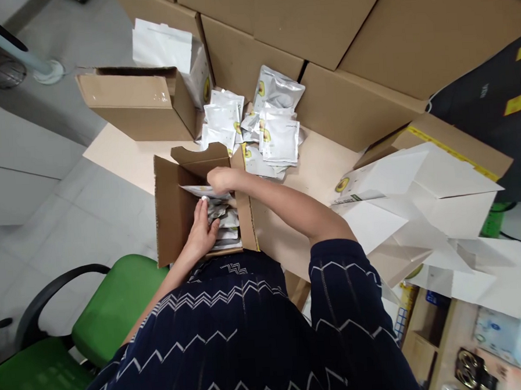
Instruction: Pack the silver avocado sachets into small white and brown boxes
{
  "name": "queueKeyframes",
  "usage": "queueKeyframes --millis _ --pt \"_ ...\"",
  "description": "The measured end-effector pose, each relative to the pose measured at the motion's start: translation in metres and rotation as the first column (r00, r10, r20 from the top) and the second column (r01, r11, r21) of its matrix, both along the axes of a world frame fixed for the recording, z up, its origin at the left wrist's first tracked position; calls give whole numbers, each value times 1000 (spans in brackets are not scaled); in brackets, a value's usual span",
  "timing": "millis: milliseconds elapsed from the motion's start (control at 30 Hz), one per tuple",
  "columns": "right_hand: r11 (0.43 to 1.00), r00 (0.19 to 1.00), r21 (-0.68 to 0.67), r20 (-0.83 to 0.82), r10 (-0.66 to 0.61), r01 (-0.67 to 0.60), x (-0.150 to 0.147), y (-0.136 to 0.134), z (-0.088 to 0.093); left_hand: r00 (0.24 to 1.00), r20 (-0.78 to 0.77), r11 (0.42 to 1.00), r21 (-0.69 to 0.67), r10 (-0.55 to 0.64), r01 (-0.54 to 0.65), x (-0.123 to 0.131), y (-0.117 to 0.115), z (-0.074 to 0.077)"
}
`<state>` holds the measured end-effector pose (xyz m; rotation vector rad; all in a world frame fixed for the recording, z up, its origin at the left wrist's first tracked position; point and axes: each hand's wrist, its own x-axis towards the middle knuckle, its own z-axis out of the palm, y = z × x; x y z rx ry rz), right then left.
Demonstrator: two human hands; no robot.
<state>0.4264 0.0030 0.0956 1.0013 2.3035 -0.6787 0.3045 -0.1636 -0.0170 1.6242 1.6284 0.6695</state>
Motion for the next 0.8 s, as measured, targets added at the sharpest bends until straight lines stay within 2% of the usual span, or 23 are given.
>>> queueKeyframes --millis 67,167,267,433,533,600,633,667,700,733,767,800 --pt "999 996 -8 74 51 -50 -7 0 -15 1000 -18 1000 0 -4 4 1 0 0" --pt "996 996 19 -1 87 -87 -14 -1 -31 999 -39 1000 -6 -3 3 2 -1 1" --pt "992 991 37 -60 120 -118 -13 1 -35 998 -61 999 28 22 -21 3 -2 6" --pt "989 989 -7 -18 145 -145 -3 0 -31 981 -180 987 154 66 -38 6 3 15" --pt "989 989 -27 -10 147 -147 0 -9 -21 958 -285 990 139 43 -3 9 8 16" --pt "993 987 -45 -120 106 -113 6 -13 -11 944 -330 993 120 34 7 11 9 16" --pt "996 969 -55 -240 59 -75 12 -13 -7 939 -343 993 117 31 10 12 9 16" --pt "998 920 -64 -391 -18 -8 21 -11 -4 936 -351 993 118 31 12 13 9 16" --pt "992 832 -74 -541 -122 98 33 -6 -5 934 -356 992 122 33 12 13 8 16" --pt "966 711 -91 -661 -242 243 48 0 -9 933 -358 992 128 37 10 13 7 16" --pt "901 568 -113 -741 -358 419 66 8 -17 933 -358 991 135 42 7 13 7 15" --pt "780 419 -133 -781 -463 612 87 18 -29 933 -355 990 141 49 2 13 6 14"
